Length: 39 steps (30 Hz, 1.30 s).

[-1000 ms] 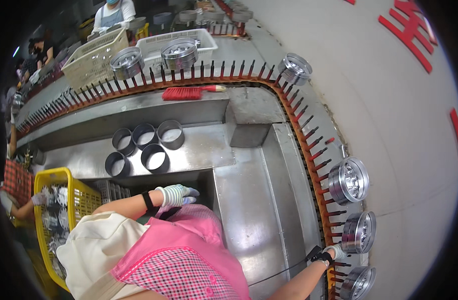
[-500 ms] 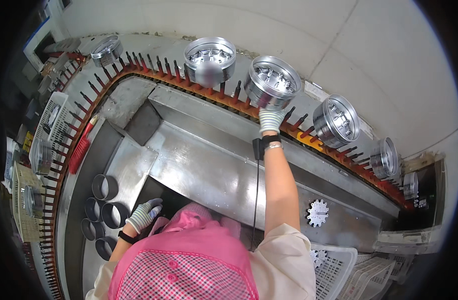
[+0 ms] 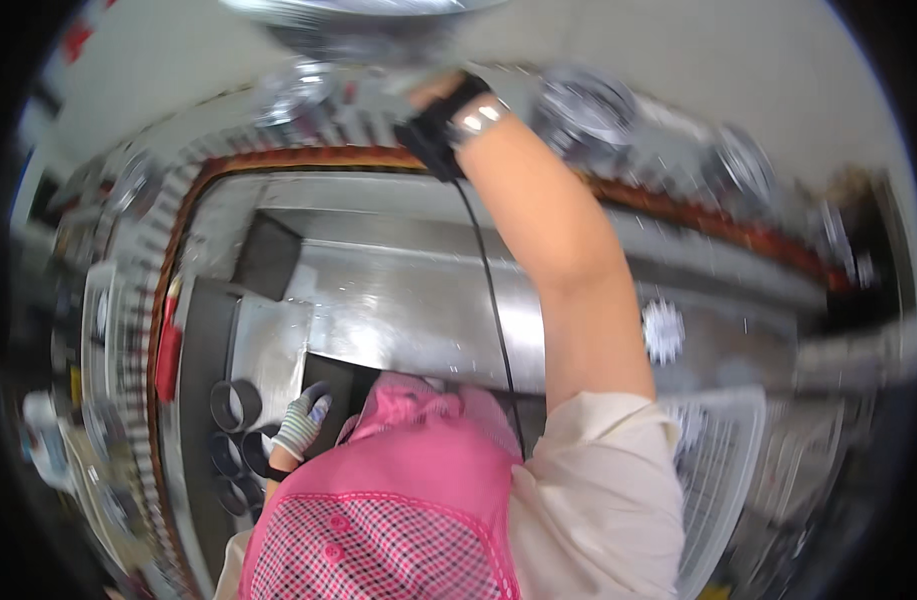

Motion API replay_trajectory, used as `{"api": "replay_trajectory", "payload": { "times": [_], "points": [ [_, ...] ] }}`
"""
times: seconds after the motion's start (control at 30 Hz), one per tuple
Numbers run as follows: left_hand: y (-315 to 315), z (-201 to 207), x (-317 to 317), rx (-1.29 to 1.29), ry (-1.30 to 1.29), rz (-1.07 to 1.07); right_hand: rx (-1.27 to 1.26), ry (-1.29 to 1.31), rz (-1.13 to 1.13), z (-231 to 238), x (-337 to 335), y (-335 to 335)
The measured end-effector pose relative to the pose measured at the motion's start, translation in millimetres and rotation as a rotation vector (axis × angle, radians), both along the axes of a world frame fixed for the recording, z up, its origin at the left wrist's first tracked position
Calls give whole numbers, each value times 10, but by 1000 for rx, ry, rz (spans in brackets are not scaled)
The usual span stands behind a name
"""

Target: Picking up round metal components from a rotating conveyor rack and placing them into plastic baskets for sorting.

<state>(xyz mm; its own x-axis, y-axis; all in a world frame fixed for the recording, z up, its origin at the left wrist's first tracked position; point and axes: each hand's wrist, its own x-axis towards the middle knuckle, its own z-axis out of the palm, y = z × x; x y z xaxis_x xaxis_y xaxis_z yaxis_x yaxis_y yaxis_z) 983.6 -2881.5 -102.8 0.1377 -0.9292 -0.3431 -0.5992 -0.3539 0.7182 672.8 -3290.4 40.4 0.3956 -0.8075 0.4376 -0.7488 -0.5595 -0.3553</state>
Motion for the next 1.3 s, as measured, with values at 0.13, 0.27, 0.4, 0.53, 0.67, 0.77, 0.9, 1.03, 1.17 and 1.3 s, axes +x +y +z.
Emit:
{"api": "replay_trajectory", "payload": {
  "times": [0.13,0.27,0.4,0.53,0.67,0.77,0.9,1.03,1.17,1.3],
  "points": [
    [-422,-77,-185,-87,-19,-316,-119,-145,-226,-215,-839,953],
    [-593,-59,-477,44,115,-518,-258,-214,-378,-297,-2144,3005],
    [-848,-190,-1014,129,105,-709,-289,278,-905,-351,-3034,4395],
    [-727,-268,-1739,218,106,-911,344,278,-1350,-913,-3742,5929],
    [-554,-15,-2233,259,91,-1003,915,430,-1647,-1847,-4420,6848],
    [-453,35,-2213,222,-18,-986,930,225,-1761,-2153,-4688,6962],
    [-249,96,-2072,210,-156,-927,854,128,-1796,-2705,-5208,6881],
    [-160,84,-2146,411,-72,-689,914,78,-1811,-3174,-5775,6504],
    [-261,102,-2204,451,-14,-535,796,-23,-1724,-3594,-6096,6069],
    [-338,319,-2114,425,-199,-568,525,-12,-1573,-3599,-6048,5248]
  ]
}}
